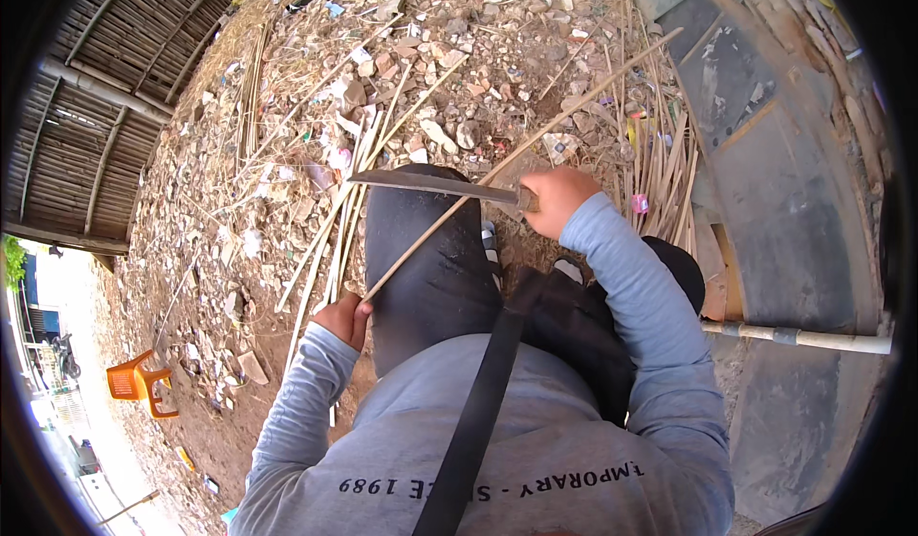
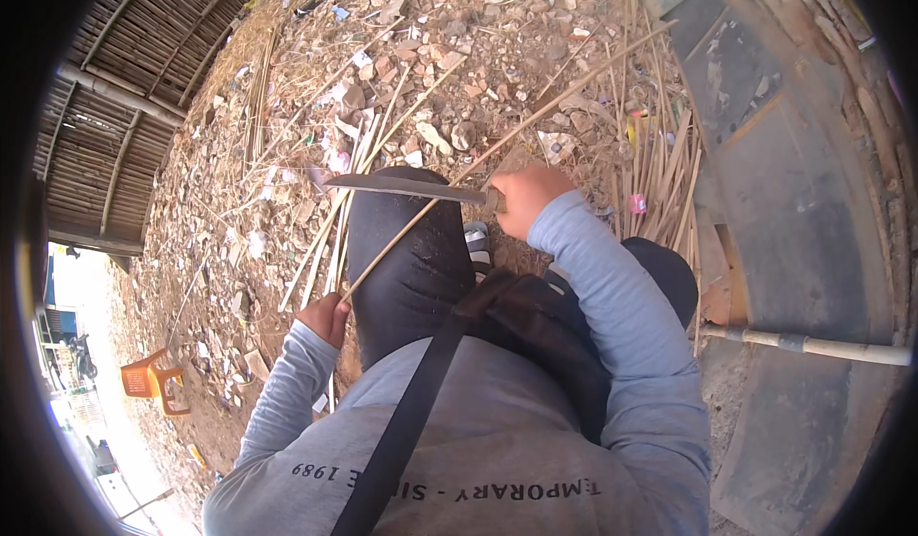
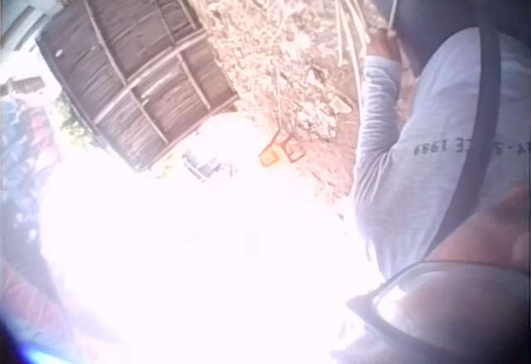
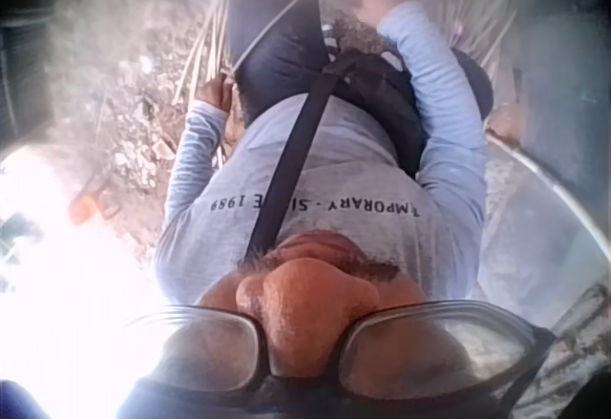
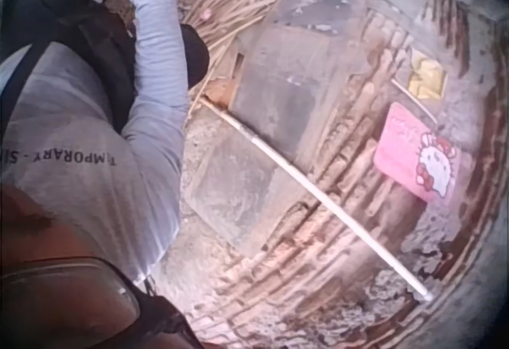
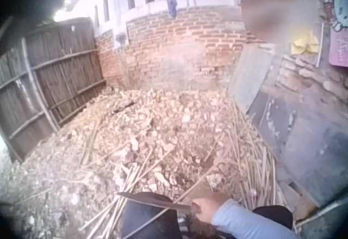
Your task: The person strips thin layers off a long bamboo pole using a large knife while sitting on the ground.
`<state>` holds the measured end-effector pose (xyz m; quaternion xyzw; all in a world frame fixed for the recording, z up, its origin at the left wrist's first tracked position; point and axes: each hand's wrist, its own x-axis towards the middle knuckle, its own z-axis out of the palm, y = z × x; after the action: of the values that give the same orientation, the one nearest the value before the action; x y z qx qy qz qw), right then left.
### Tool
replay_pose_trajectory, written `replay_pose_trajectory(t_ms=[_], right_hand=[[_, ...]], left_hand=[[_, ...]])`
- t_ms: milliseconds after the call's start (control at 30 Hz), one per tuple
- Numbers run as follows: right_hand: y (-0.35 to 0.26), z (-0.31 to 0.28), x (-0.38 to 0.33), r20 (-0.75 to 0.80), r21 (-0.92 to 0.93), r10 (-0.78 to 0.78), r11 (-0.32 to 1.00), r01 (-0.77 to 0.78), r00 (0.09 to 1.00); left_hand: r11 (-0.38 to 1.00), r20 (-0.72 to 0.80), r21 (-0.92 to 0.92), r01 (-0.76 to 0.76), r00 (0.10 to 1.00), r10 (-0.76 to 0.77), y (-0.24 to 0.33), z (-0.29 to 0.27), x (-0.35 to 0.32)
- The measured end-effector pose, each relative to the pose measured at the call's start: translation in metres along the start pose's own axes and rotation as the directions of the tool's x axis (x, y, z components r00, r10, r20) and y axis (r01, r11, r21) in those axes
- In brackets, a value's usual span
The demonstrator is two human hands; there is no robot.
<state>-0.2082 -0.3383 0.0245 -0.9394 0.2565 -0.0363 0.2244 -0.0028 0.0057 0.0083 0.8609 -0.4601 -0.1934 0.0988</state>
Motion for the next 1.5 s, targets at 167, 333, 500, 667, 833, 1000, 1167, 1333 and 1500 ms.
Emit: replay_pose_trajectory(t_ms=[167,333,500,667,833,1000,1167,1333,1500], right_hand=[[0.016,0.013,0.019,-0.020,0.033,0.072,0.997,-0.071,0.997],[-0.008,0.007,0.006,0.019,-0.031,-0.014,0.999,0.014,1.000],[0.012,0.011,0.013,0.057,-0.003,0.054,0.999,-0.053,0.997],[0.000,0.000,0.013,0.007,-0.033,0.108,0.994,-0.108,0.994],[0.005,0.009,0.015,0.080,-0.004,0.105,0.995,-0.105,0.991],[0.002,0.006,0.018,0.055,-0.029,0.160,0.987,-0.158,0.986],[-0.015,0.007,0.005,-0.003,-0.094,0.043,0.995,-0.043,0.999],[0.007,0.008,0.019,-0.016,-0.058,0.155,0.986,-0.156,0.988],[-0.025,0.000,0.001,-0.015,-0.205,0.011,0.979,-0.014,1.000]], left_hand=[[0.998,0.002,-0.041,-0.042,0.999,0.042,0.004,-0.003,0.016],[0.999,0.028,-0.013,-0.034,0.999,0.034,-0.002,-0.004,0.009],[0.998,-0.032,-0.005,-0.059,0.998,0.059,0.001,0.006,0.016],[0.998,0.009,0.062,-0.028,1.000,0.027,0.003,-0.003,0.015],[0.996,-0.033,0.064,-0.066,0.997,0.068,0.007,0.002,0.018],[0.995,-0.011,0.092,-0.050,0.999,0.052,0.013,-0.007,0.022],[0.994,-0.010,0.094,-0.059,0.998,0.060,0.009,-0.004,0.019],[0.991,0.023,0.136,-0.011,1.000,0.008,0.014,-0.009,0.024],[0.995,0.035,0.093,-0.038,0.999,0.035,0.004,-0.005,0.020]])
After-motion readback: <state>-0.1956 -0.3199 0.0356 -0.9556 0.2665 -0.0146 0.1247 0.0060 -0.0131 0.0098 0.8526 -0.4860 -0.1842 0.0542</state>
